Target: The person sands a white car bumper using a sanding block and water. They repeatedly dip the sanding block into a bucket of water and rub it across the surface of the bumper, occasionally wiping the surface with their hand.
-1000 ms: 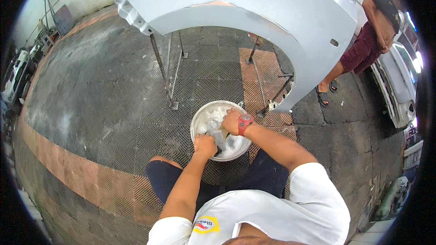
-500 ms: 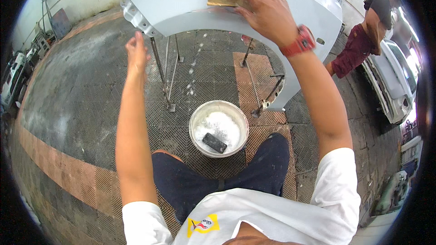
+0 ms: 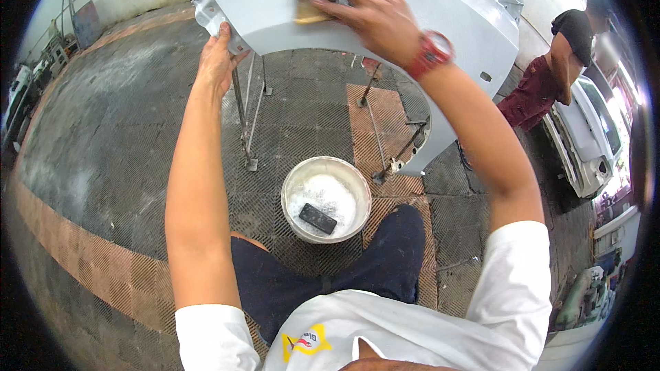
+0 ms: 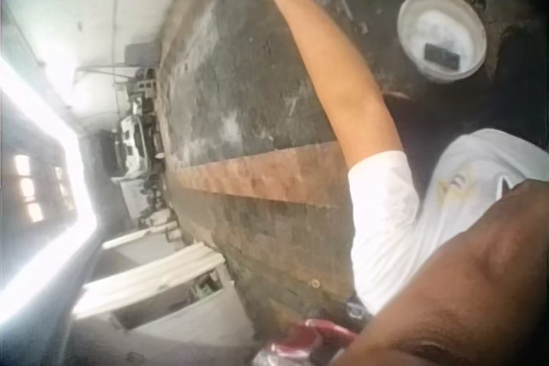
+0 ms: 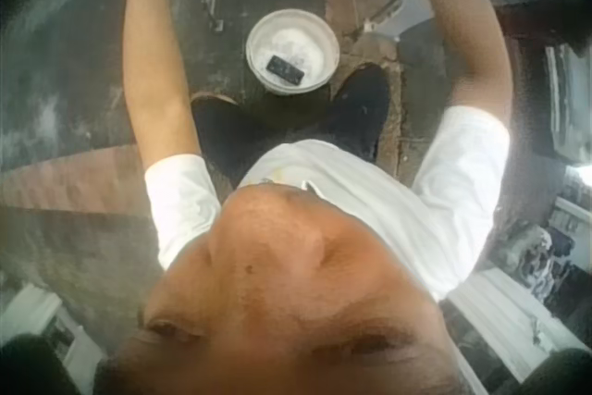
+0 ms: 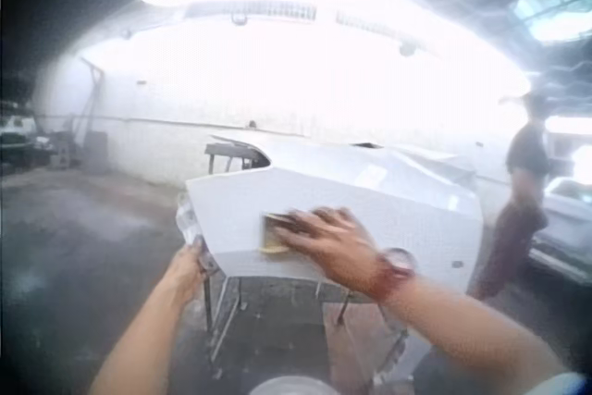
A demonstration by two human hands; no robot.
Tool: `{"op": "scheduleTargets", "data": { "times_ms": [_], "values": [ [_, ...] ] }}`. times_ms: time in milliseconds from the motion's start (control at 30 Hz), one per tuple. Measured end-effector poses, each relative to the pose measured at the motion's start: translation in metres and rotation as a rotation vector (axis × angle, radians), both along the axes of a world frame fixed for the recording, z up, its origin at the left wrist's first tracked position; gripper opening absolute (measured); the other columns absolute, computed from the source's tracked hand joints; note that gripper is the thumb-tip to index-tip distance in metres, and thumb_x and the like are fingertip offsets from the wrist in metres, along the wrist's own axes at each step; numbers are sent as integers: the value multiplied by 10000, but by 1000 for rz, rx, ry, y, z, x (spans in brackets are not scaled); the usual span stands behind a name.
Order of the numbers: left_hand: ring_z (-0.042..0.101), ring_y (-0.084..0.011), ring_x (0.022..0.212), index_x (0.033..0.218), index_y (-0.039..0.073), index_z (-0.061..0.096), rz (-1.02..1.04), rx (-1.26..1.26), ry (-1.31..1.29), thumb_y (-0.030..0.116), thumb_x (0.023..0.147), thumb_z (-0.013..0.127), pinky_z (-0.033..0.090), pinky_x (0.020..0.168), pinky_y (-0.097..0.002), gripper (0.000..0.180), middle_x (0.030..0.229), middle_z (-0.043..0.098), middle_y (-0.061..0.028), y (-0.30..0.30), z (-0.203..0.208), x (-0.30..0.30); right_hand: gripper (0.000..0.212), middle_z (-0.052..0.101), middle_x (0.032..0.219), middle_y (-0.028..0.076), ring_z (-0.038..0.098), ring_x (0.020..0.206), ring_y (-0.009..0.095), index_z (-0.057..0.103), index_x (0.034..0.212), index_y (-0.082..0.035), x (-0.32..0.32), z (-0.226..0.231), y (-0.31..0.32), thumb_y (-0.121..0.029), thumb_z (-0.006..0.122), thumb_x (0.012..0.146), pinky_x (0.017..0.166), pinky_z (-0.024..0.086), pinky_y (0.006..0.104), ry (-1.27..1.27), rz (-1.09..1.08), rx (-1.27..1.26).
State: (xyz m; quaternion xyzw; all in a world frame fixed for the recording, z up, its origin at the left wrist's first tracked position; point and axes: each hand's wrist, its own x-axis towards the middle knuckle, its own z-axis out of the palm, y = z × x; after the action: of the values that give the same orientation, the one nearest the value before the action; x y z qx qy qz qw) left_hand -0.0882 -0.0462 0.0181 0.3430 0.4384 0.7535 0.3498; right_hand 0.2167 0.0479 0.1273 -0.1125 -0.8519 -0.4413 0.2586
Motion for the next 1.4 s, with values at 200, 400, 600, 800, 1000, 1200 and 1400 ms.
{"op": "scheduleTargets", "data": {
  "times_ms": [200, 400, 600, 800, 1000, 1200, 1400],
  "values": [
    [556, -354, 1468, 1573, -1, 464, 34, -66, 88, 461, 1183, 444, 518, 1214, -520, 605, 1590, 546, -205, -7, -3, -3, 586, 576, 1597, 63, 568, 1423, 298, 594, 1570, -402, 33, -7, 4, -144, 654, 1048, 1163, 485, 466, -66, 53, -56],
    [600, -341, 1422, 1514, -1, 520, 64, -50, 63, 447, 1185, 442, 533, 1207, -503, 561, 1479, 635, -205, 8, -1, 5, 614, 583, 1586, 45, 579, 1401, 291, 587, 1576, -404, 22, 7, 0, -171, 706, 1020, 1131, 500, 452, -89, -1, -6],
    [655, -305, 1353, 1483, 15, 551, 72, -90, 105, 443, 1177, 479, 582, 1159, -481, 531, 1465, 652, -175, -9, -1, -9, 674, 574, 1594, 36, 595, 1382, 254, 551, 1601, -410, -8, -1, -17, -165, 734, 1000, 1087, 516, 444, -72, -38, -25],
    [527, -349, 1496, 1576, -26, 457, -8, -53, 69, 479, 1178, 449, 496, 1238, -520, 643, 1583, 548, -220, 6, -6, 1, 861, 586, 1560, 56, 598, 1376, 257, 531, 1610, -375, 15, -10, 2, -254, 887, 835, 1052, 535, 475, -61, -45, 88],
    [630, -330, 1385, 1519, -18, 524, 83, -33, 101, 427, 1184, 477, 594, 1133, -495, 559, 1519, 612, -181, -8, 0, -15, 652, 596, 1548, 63, 640, 1301, 257, 527, 1614, -395, -17, 3, -6, -211, 693, 1011, 990, 540, 462, -34, 52, 54],
    [568, -346, 1455, 1555, 4, 495, 14, -8, 49, 477, 1170, 497, 507, 1215, -522, 610, 1564, 571, -201, 8, -9, -2, 665, 592, 1565, 50, 629, 1339, 262, 524, 1619, -412, 38, 3, 2, -251, 733, 1009, 977, 550, 479, -78, -47, 51],
    [684, -294, 1302, 1460, -2, 574, 127, -80, 71, 428, 1179, 489, 598, 1129, -470, 521, 1414, 667, -205, -9, -1, -1, 622, 622, 1531, 21, 646, 1314, 239, 569, 1592, -401, 1, 14, 1, -252, 735, 1012, 988, 557, 456, 16, -2, -44]
  ]
}}
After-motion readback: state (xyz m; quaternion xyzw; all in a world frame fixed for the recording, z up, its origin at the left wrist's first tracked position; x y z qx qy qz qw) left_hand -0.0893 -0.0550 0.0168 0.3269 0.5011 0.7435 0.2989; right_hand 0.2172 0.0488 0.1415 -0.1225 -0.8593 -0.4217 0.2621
